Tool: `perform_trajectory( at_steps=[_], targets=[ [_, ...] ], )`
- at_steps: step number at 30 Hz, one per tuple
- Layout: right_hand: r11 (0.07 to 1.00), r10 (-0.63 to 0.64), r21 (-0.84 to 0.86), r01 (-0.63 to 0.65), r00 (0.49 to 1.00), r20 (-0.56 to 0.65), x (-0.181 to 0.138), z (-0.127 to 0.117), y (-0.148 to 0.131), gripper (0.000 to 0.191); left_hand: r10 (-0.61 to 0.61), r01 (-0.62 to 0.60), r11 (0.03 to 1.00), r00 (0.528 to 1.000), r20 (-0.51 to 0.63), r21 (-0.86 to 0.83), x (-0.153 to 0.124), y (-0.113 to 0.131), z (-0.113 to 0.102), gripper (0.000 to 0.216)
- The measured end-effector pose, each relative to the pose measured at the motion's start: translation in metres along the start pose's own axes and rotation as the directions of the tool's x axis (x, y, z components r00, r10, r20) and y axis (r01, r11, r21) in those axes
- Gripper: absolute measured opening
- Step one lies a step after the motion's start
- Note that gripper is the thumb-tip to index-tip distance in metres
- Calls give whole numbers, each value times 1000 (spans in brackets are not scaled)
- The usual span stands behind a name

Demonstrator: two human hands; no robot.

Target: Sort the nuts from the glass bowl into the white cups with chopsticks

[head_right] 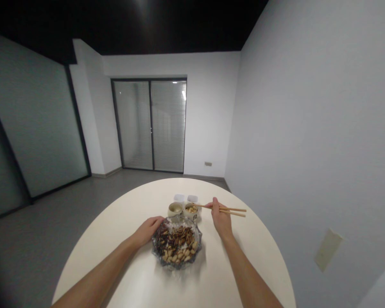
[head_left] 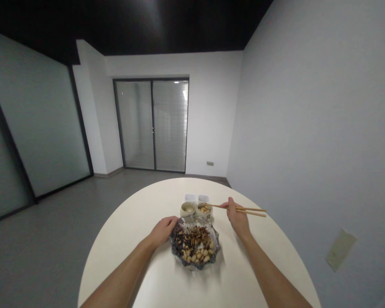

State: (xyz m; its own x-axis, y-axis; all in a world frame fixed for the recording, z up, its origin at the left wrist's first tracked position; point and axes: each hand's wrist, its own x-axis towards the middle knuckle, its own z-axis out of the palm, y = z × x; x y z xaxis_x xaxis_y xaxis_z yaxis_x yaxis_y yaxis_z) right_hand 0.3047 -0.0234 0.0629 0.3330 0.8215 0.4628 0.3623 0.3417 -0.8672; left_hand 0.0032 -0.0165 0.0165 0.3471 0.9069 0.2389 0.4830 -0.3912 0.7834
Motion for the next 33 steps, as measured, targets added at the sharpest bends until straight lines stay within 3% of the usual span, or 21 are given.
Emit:
perform_trajectory(
  at_steps=[14, 20, 23, 26, 29, 33],
  targets=[
    [998, -26, -47, 29, 997, 77, -9, 11, 0, 70, 8, -8, 1000, 1000, 6, 12, 4, -5, 5, 54],
    [999, 7, 48, -11, 996, 88, -9, 8, -5, 71, 7, -7, 1000, 1000, 1, 11, 4, -4, 5, 54],
    [994, -28, 108, 9, 984, 179, -13, 10, -13, 71, 2, -2, 1000, 1000, 0, 5, 4, -3, 5, 54],
    [988, -77, 152, 24, 934, 348, -21, 15, -20, 72, 8, -8, 1000, 1000, -1, 1, 6, -3, 6, 54],
    [989, -113, 143, 42, 837, 535, -30, 20, -25, 72, 3, -3, 1000, 1000, -2, -1, 7, -3, 6, 55],
    [988, -149, 119, 94, 750, 645, -40, 23, -35, 70, -6, 6, 1000, 1000, -3, -12, 8, -1, 6, 56]
  ],
)
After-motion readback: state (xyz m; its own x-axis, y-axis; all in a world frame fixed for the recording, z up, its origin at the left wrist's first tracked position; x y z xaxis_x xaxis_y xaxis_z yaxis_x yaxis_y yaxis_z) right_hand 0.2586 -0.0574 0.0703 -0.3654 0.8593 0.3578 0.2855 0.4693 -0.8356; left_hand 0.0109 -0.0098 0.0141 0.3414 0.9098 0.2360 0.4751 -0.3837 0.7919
